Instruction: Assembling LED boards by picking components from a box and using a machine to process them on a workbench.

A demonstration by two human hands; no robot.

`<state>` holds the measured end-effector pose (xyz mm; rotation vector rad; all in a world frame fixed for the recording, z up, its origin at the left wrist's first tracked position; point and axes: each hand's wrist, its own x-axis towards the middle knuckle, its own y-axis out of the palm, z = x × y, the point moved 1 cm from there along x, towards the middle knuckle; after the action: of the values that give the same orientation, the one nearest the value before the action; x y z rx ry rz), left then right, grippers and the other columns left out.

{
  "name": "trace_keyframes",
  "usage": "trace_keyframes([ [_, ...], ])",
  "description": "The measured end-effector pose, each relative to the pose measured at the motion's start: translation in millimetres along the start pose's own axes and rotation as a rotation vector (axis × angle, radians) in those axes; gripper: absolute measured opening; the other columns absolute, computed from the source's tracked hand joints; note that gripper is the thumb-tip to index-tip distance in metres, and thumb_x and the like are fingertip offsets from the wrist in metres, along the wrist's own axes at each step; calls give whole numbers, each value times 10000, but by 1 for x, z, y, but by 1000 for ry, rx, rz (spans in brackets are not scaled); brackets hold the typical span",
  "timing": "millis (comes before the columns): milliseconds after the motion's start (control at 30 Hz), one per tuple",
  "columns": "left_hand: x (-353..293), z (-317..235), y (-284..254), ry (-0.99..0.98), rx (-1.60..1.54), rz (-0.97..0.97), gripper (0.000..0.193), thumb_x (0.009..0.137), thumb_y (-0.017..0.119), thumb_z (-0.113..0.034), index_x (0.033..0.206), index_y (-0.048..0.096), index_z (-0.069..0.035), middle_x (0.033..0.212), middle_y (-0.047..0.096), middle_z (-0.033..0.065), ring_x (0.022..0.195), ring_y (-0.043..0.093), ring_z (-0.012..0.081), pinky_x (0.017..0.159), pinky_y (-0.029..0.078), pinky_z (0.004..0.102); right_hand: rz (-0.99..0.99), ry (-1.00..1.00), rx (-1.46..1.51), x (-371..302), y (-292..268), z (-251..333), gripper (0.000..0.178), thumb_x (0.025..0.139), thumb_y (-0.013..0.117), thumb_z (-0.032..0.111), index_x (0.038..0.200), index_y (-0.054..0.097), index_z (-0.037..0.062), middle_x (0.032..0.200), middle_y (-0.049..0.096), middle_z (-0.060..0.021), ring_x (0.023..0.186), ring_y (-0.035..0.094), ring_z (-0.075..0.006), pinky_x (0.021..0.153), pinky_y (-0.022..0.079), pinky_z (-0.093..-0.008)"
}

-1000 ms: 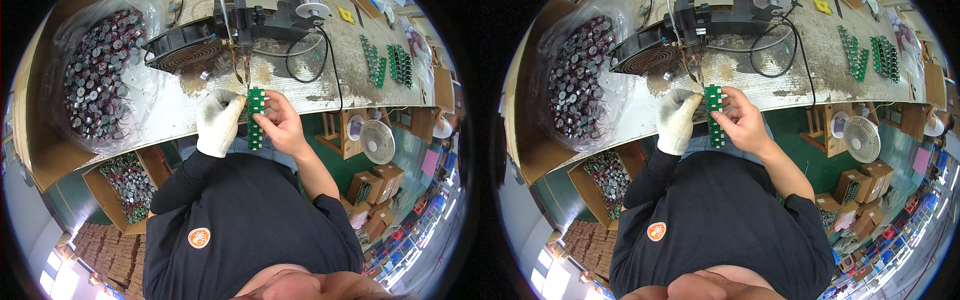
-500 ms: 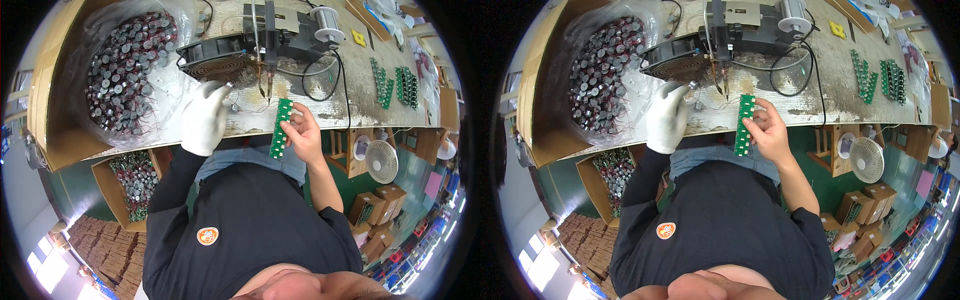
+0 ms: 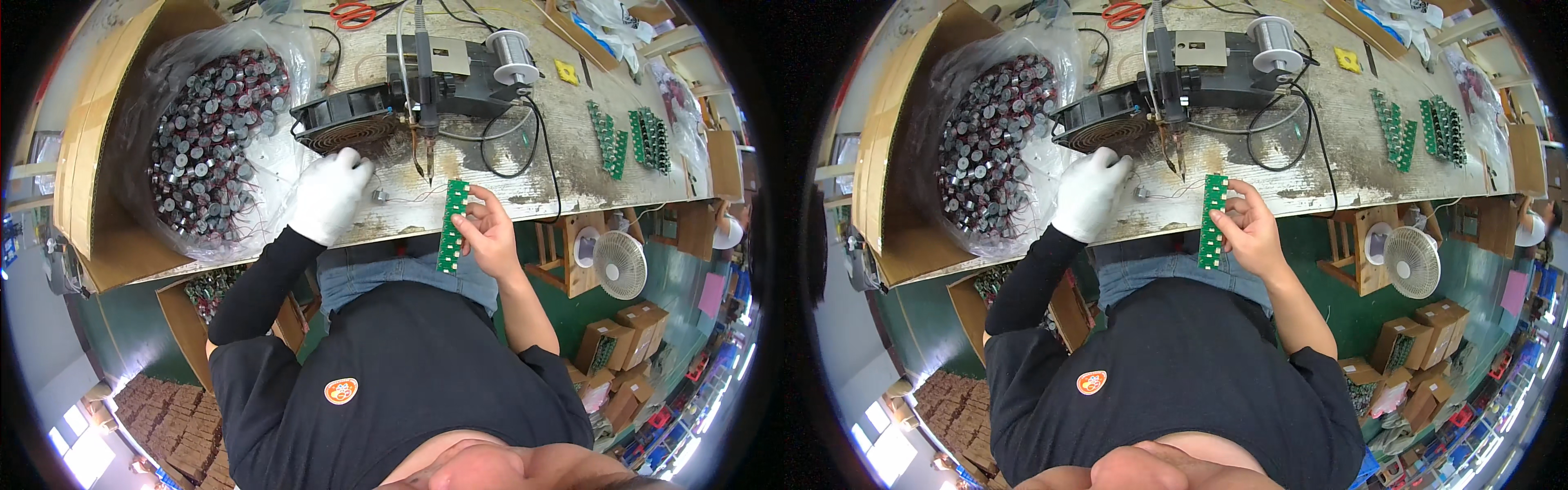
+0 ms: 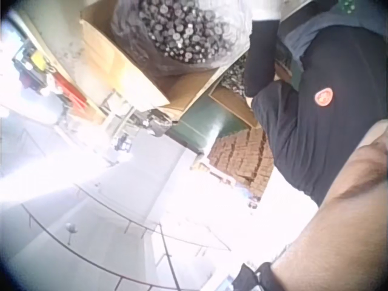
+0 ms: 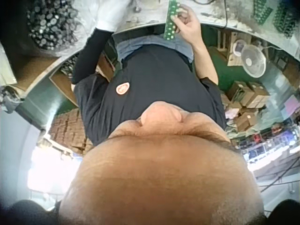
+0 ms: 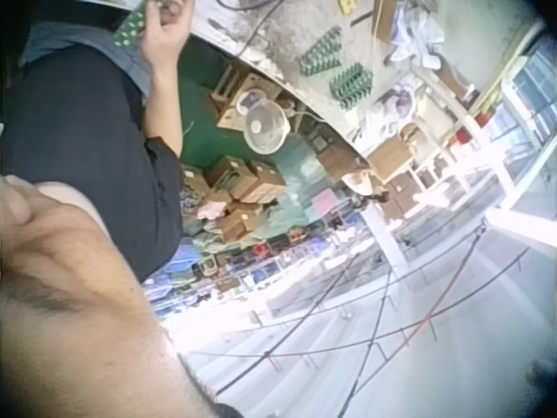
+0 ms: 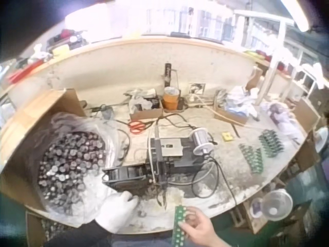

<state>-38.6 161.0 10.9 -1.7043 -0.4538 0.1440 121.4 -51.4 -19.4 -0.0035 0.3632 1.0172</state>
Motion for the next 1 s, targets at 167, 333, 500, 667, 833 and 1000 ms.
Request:
trace_keyframes([
  [167,-25,2,-9,-284,-846,-313,209,848,692,-99,998,656,41,919,645,88,735,616,153,654,482,254,-15,16,-15,2,2,5,467,891,613,28,1304,395,18,919,627,-95,579,556,-54,436,400,-182],
  [333,-40,-7,-13,-717,-1485,-249,289,940,604,-204,1093,634,40,822,659,66,610,544,72,548,416,197,15,21,-4,6,4,5,473,889,614,27,1307,392,16,917,631,-98,578,558,-58,435,404,-183],
  [500,-48,-1,-3,-741,-1300,-334,252,940,603,-195,1062,640,23,808,658,43,575,499,45,524,383,182,4,18,-4,6,4,5,469,891,611,28,1308,397,16,929,635,-103,580,560,-61,433,409,-189],
  [667,-46,-21,-5,-678,-1190,-263,230,948,578,-160,1062,617,36,856,653,51,599,516,59,557,404,192,20,44,22,4,7,4,457,896,609,32,1302,401,17,938,628,-98,603,566,-62,441,413,-190],
  [833,-38,-50,13,-802,-1427,-90,231,938,598,-175,1034,621,34,751,563,-6,635,518,67,576,409,212,60,36,53,5,10,1,443,898,607,32,1293,404,24,931,622,-71,616,561,-47,452,410,-184],
  [1000,-28,-65,28,-800,-1451,-13,217,915,621,-178,965,654,31,746,596,13,663,539,73,611,435,224,74,36,33,8,14,4,458,900,604,32,1305,391,29,945,618,-76,632,573,-54,459,420,-187],
])
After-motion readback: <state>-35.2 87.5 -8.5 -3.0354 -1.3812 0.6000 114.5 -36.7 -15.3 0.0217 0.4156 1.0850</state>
